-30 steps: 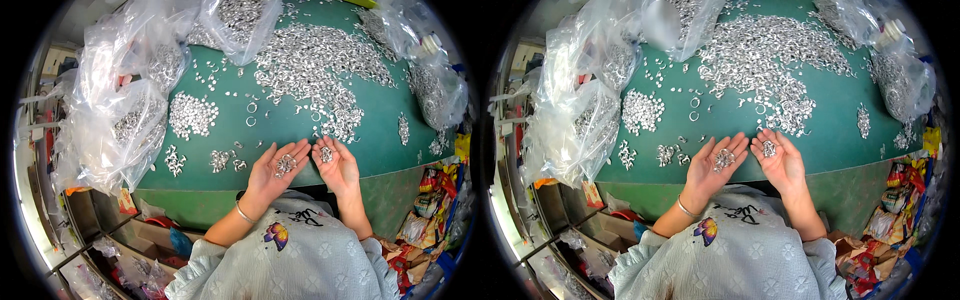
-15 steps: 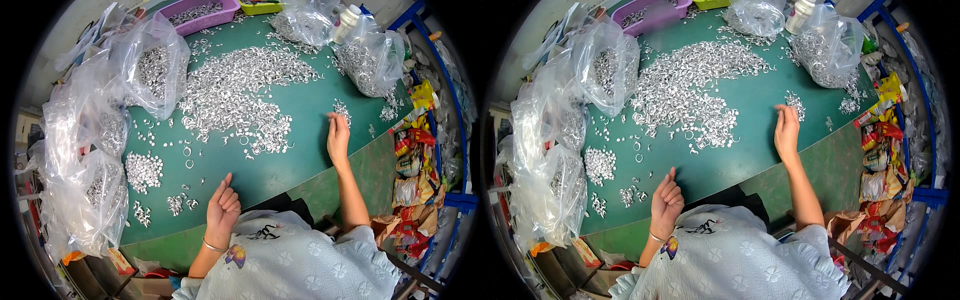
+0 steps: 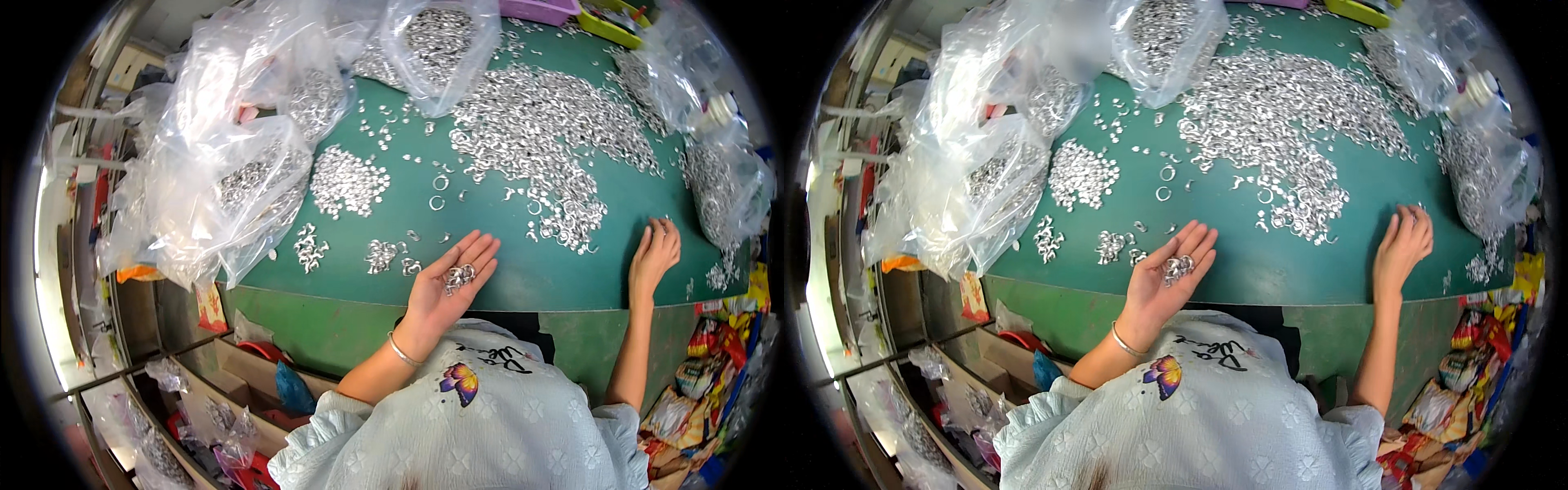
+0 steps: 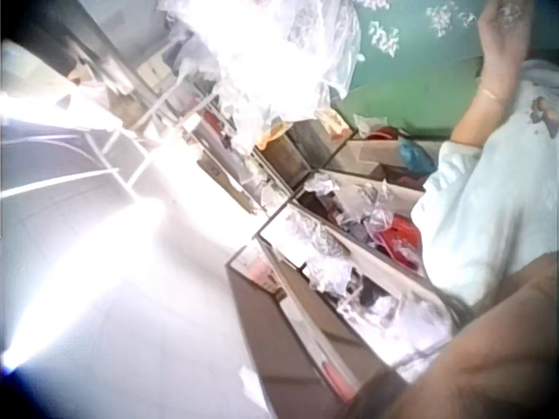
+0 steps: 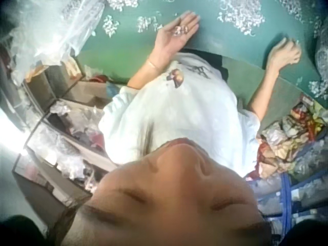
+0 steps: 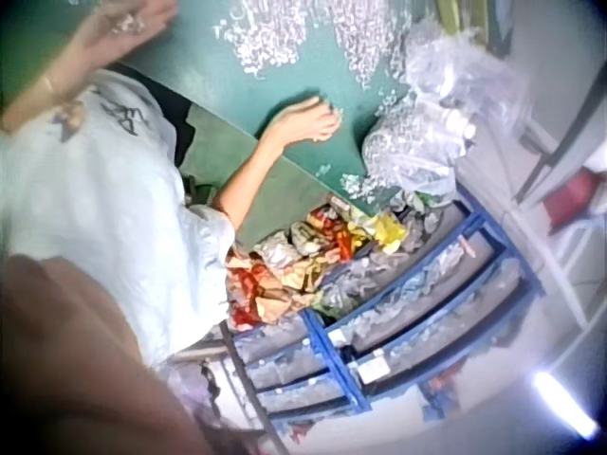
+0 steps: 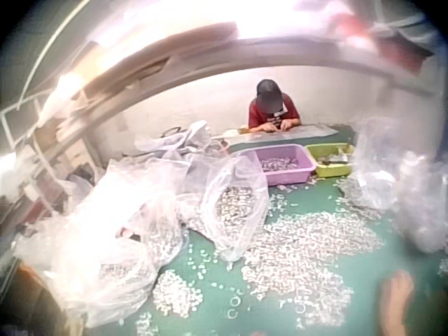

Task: The person sorts small metal rings and circular components on a green table by hand, picking up individual pieces from a large pile and grouping similar items together or moving them into bags.

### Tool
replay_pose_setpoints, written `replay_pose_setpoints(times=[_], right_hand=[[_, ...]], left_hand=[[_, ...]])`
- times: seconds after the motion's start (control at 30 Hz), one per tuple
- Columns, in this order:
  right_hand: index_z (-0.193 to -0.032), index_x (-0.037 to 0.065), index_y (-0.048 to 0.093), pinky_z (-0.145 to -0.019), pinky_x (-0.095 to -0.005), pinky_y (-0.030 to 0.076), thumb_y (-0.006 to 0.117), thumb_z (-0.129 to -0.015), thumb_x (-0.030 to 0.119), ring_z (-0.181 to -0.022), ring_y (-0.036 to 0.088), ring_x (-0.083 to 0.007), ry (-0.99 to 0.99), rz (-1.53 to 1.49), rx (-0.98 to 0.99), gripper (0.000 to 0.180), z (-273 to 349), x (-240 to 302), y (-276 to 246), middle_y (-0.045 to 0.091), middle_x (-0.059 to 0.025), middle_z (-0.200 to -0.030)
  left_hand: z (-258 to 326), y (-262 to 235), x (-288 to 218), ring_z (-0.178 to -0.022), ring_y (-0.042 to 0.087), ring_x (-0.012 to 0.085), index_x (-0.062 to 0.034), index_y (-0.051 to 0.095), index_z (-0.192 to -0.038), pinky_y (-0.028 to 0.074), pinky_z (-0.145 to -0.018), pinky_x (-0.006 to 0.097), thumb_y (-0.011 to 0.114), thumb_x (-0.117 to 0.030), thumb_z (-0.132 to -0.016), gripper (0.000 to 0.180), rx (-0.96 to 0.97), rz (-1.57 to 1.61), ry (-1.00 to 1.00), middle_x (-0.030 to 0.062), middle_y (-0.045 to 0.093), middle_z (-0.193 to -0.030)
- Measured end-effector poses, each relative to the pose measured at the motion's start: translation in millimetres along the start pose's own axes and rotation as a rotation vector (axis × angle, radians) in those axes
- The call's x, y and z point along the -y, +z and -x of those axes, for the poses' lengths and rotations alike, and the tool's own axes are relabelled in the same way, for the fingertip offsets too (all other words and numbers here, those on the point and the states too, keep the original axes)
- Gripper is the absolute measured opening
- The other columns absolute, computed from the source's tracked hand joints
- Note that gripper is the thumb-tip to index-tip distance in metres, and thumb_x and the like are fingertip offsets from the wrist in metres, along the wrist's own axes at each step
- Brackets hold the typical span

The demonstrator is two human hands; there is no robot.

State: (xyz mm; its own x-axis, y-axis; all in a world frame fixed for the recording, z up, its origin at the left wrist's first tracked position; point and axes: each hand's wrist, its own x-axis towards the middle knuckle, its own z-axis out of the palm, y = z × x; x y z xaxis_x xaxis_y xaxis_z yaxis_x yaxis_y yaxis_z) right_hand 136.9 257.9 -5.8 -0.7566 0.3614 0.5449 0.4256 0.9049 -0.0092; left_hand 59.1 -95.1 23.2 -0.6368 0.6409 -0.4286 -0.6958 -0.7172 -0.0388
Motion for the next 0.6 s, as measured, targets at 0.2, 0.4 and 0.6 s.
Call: replay_pose_setpoints(times=[0.2,0.4,0.6], right_hand=[[-0.110,0.000,0.057,-0.100,-0.0405,0.037,0.050,-0.088,0.002,-0.116,0.049,-0.0341,-0.154,-0.906,0.416,0.024,23,136,-45,0.054,-0.0180,-0.117],[-0.127,-0.001,0.045,-0.102,-0.0407,0.035,0.048,-0.090,0.006,-0.121,0.044,-0.0363,-0.069,-1.272,0.704,0.038,30,220,-47,0.047,-0.0201,-0.128],[-0.135,-0.007,0.029,-0.109,-0.0459,0.026,0.052,-0.088,0.012,-0.129,0.036,-0.0370,-0.327,-1.023,0.615,0.056,42,273,-30,0.037,-0.0237,-0.137]], left_hand=[[9,-4,-29,-0.085,0.063,0.0255,0.0051,0.059,-0.098,0.053,-0.080,0.035,0.044,-0.024,-0.098,0.032,-0.206,-0.666,0.755,0.0128,0.064,-0.085],[4,-37,-77,-0.087,0.061,0.0193,0.0074,0.062,-0.084,0.046,-0.079,0.030,0.043,-0.008,-0.095,0.027,-0.457,-1.448,1.312,0.0133,0.065,-0.089],[5,-38,-72,-0.096,0.059,0.0300,0.0032,0.063,-0.090,0.043,-0.091,0.037,0.046,-0.005,-0.092,0.018,-0.399,-1.861,1.235,0.0152,0.062,-0.094]])
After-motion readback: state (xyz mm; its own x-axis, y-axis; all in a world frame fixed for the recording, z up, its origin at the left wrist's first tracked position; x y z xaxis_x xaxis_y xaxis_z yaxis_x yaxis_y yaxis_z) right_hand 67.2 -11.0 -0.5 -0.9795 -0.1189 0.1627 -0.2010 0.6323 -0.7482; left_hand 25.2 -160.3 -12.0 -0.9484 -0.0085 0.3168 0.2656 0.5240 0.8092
